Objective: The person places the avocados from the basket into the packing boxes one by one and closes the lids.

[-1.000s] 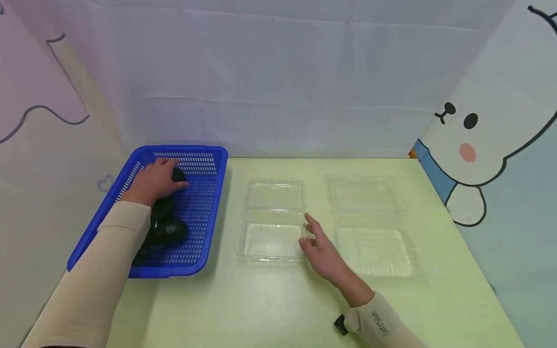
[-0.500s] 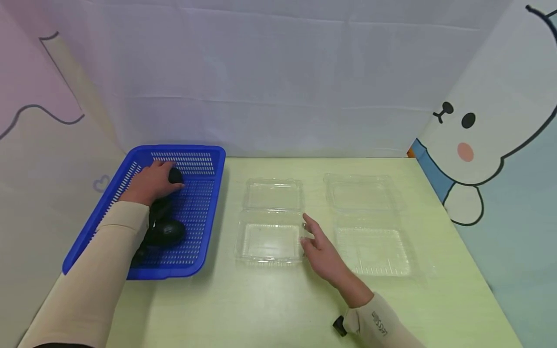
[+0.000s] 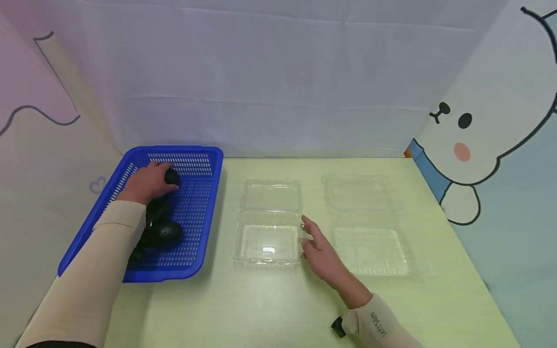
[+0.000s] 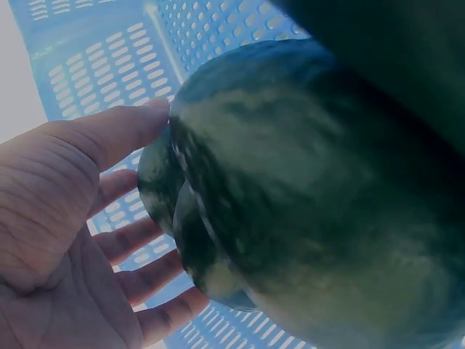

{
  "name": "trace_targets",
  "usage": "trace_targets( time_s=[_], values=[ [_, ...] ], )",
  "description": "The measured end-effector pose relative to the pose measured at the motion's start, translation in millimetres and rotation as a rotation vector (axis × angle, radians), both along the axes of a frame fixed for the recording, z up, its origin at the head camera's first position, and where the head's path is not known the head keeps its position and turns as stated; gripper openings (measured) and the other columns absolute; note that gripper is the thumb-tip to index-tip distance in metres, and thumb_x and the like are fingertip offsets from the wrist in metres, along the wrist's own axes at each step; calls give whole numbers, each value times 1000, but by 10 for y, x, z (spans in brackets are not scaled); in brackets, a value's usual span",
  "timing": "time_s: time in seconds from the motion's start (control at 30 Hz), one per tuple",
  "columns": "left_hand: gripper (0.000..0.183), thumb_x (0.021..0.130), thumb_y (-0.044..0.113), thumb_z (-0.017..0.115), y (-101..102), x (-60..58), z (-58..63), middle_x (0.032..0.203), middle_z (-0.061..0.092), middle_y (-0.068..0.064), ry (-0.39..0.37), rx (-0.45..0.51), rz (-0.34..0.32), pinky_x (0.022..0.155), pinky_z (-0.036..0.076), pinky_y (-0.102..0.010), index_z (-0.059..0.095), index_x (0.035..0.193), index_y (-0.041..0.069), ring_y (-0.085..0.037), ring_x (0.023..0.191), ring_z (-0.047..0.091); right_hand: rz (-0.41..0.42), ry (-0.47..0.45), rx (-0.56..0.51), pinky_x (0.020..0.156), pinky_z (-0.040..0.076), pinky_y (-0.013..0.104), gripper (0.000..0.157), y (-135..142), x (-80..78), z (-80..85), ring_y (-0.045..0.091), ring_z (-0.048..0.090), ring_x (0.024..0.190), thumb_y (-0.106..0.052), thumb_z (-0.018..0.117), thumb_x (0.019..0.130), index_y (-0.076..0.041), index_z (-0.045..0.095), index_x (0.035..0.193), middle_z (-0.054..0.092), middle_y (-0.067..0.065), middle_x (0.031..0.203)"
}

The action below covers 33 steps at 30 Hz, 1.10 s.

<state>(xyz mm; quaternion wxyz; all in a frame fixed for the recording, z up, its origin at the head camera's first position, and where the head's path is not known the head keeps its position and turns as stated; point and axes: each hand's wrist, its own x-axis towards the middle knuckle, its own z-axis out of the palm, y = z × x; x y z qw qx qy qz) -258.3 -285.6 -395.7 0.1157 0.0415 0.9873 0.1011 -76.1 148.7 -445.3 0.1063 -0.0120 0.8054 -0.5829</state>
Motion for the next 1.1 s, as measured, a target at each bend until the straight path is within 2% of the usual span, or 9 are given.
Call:
trace_targets(
  time_s=[0.13, 0.37, 0.6, 0.73, 0.83, 1.1],
  values=[
    [77, 94, 25, 75, -7, -28, 0, 151, 31, -41, -5, 6, -11, 106, 30, -75, 36, 153, -7, -63, 134, 34, 0, 0, -17, 85, 53, 39, 59, 6, 15, 4, 36, 59, 118, -4, 44, 107, -10, 27, 163, 37, 25, 159],
    [79, 90, 21, 80, -19, -61, -4, 150, 31, -41, -9, 24, -19, 106, 30, -76, 39, 152, -5, -63, 133, 34, -1, 1, -25, 85, 54, 42, 59, -2, 22, 42, 36, 60, 115, -5, 44, 107, -10, 28, 163, 37, 25, 159],
    [74, 89, 17, 81, 5, -24, 33, 145, 34, -41, 13, 2, -39, 102, 33, -78, 44, 149, -4, -65, 127, 37, -4, 4, -26, 84, 54, 43, 59, -8, 24, 49, 34, 61, 109, -4, 44, 107, -10, 28, 163, 36, 26, 159],
    [71, 90, 14, 80, -2, -6, 39, 142, 34, -42, 5, 17, -27, 101, 35, -77, 44, 149, -4, -65, 125, 39, 0, 4, -32, 83, 55, 43, 59, -8, 29, 40, 35, 61, 110, -4, 44, 107, -11, 28, 163, 36, 25, 159],
    [68, 91, 12, 79, -6, -9, 26, 141, 34, -42, 2, 35, -16, 100, 37, -76, 45, 148, -4, -64, 123, 41, -1, 8, -36, 82, 54, 43, 59, -8, 30, 31, 35, 61, 110, -4, 44, 107, -10, 28, 163, 36, 26, 159],
    [60, 90, 12, 79, -53, -41, -62, 139, 43, -39, 26, 36, -61, 101, 36, -76, 52, 142, -4, -61, 123, 44, 0, 8, -44, 81, 53, 42, 59, -19, 55, 7, 34, 60, 108, -3, 44, 107, -9, 28, 163, 37, 26, 158]
  ],
)
